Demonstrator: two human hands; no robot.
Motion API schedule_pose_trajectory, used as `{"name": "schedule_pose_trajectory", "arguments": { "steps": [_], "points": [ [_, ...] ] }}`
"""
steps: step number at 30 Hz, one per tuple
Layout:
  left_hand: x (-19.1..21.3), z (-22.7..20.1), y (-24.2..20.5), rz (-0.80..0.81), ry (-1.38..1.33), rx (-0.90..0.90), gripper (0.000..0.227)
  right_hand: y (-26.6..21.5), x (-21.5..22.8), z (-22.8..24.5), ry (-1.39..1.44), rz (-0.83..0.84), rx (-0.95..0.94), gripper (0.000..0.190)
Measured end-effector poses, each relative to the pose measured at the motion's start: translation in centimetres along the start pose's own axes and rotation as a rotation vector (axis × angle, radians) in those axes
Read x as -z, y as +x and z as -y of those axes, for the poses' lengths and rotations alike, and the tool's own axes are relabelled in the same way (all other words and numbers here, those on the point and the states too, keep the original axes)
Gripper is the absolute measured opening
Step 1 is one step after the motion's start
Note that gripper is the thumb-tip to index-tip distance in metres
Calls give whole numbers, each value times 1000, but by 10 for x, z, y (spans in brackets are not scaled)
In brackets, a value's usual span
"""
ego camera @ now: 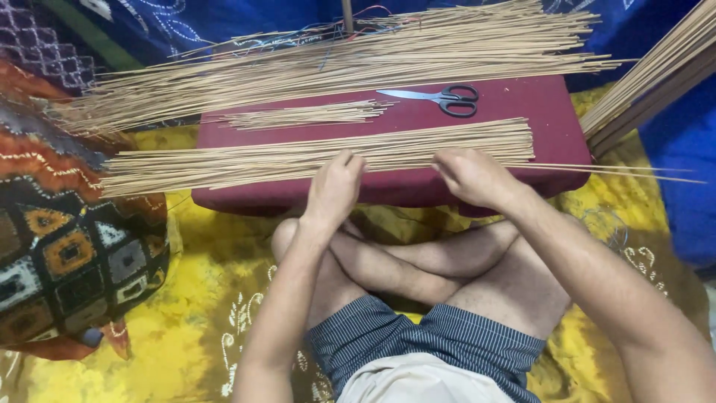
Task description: The person cuts a thin wooden stick with scissors, sorts through a pile of sticks by hand, and then measures a single stick against the bundle.
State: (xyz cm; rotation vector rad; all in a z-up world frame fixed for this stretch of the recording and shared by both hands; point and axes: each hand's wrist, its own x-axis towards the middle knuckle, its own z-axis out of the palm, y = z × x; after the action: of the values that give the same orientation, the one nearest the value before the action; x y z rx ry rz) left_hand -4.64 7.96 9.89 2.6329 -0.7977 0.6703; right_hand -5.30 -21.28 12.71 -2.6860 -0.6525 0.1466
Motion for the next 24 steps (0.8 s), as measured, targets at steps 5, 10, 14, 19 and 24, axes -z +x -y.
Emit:
{"name": "schedule_pose_trajectory", "arguments": {
  "steps": [5, 10, 14, 19, 24],
  "points": [
    [6, 58, -20, -3, 14, 19, 3, -24, 18, -37, -82, -78, -42, 26],
    [4, 38, -8, 96, -53, 22, 14, -21, 6, -29, -169, -172, -72, 17],
    [-6, -16, 17, 43, -47, -74, 9, -3, -13, 7, -206, -191, 0, 17],
    [-23, -11, 16, -10, 12, -93, 4, -3, -15, 5, -157, -174, 4, 22],
    [-3, 35, -3, 53, 75, 8, 3, -23, -22, -73, -313, -325, 17, 15]
  ]
}}
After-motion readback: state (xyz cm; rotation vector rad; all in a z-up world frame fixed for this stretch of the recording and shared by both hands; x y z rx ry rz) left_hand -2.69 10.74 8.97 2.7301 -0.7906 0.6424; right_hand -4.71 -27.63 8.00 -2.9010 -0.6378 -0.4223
